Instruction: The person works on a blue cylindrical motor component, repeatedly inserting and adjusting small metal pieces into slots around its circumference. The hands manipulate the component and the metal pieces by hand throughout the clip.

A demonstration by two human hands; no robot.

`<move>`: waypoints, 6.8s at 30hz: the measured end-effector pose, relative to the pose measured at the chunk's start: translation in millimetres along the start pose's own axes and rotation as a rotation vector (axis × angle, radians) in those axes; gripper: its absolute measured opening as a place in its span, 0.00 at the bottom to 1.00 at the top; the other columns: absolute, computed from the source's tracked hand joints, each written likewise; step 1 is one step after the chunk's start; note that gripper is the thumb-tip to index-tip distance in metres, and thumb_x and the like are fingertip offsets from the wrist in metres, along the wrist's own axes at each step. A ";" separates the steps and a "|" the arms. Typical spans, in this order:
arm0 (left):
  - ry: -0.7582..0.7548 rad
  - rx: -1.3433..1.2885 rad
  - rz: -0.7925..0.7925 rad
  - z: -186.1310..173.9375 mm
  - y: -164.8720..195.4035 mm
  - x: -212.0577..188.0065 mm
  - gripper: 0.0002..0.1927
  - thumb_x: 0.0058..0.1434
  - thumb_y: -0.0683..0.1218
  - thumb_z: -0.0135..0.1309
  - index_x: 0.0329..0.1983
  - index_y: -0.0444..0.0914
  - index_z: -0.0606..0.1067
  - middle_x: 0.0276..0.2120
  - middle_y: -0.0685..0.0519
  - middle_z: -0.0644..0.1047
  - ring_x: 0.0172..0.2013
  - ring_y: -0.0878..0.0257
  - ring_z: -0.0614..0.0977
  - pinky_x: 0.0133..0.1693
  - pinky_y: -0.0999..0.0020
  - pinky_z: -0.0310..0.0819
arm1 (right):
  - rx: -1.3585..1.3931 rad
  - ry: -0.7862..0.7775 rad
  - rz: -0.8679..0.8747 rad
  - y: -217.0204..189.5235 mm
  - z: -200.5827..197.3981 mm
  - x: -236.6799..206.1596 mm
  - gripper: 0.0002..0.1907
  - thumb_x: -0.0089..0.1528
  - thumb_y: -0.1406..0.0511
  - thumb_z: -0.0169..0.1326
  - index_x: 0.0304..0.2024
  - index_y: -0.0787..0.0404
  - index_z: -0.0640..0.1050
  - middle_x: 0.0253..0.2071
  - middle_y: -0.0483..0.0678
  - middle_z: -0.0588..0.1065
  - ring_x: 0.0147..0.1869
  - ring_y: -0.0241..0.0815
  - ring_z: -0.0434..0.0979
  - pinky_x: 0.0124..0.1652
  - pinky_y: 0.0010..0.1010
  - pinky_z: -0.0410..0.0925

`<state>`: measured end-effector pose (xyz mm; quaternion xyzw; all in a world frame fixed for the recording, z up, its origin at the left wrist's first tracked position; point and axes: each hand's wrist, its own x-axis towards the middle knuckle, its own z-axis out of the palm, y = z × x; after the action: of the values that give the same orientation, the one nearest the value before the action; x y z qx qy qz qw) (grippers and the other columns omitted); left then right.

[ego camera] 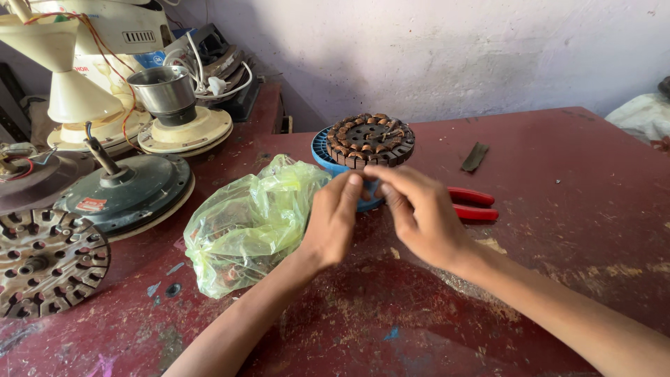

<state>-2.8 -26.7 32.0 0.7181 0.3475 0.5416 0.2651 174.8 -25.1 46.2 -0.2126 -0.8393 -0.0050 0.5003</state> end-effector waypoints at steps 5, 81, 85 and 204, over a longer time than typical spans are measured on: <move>0.054 -0.220 -0.067 -0.4 -4.5 3.0 0.22 0.75 0.52 0.39 0.42 0.34 0.80 0.32 0.53 0.80 0.35 0.68 0.76 0.39 0.67 0.71 | -0.105 -0.197 0.072 -11.0 2.5 -4.1 0.18 0.64 0.76 0.50 0.58 0.72 0.75 0.40 0.54 0.79 0.25 0.37 0.76 0.21 0.22 0.70; -0.103 -0.373 -0.265 13.8 -50.6 -6.7 0.20 0.75 0.51 0.48 0.40 0.29 0.78 0.31 0.53 0.76 0.33 0.68 0.73 0.37 0.70 0.68 | -0.159 -0.349 0.151 -2.6 -8.2 -9.9 0.06 0.52 0.73 0.58 0.33 0.69 0.78 0.30 0.54 0.78 0.32 0.48 0.77 0.32 0.38 0.71; -0.073 -0.315 -0.289 14.0 -45.6 -6.0 0.14 0.70 0.49 0.52 0.40 0.33 0.79 0.31 0.56 0.79 0.33 0.71 0.75 0.37 0.72 0.71 | -0.132 -0.388 0.216 -4.1 -0.9 -12.4 0.06 0.53 0.72 0.56 0.32 0.69 0.78 0.30 0.53 0.79 0.29 0.45 0.77 0.30 0.36 0.72; -0.518 0.018 -0.106 9.2 -48.5 -2.3 0.14 0.66 0.48 0.48 0.31 0.35 0.78 0.23 0.54 0.76 0.27 0.68 0.74 0.32 0.68 0.69 | 0.563 0.028 0.638 29.9 -4.8 9.3 0.11 0.68 0.62 0.50 0.39 0.64 0.78 0.28 0.48 0.77 0.23 0.32 0.72 0.20 0.22 0.62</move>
<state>-4.6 1.5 -8.6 0.8160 0.3099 0.3218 0.3668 185.8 4.4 50.4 -0.3166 -0.6932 0.3765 0.5268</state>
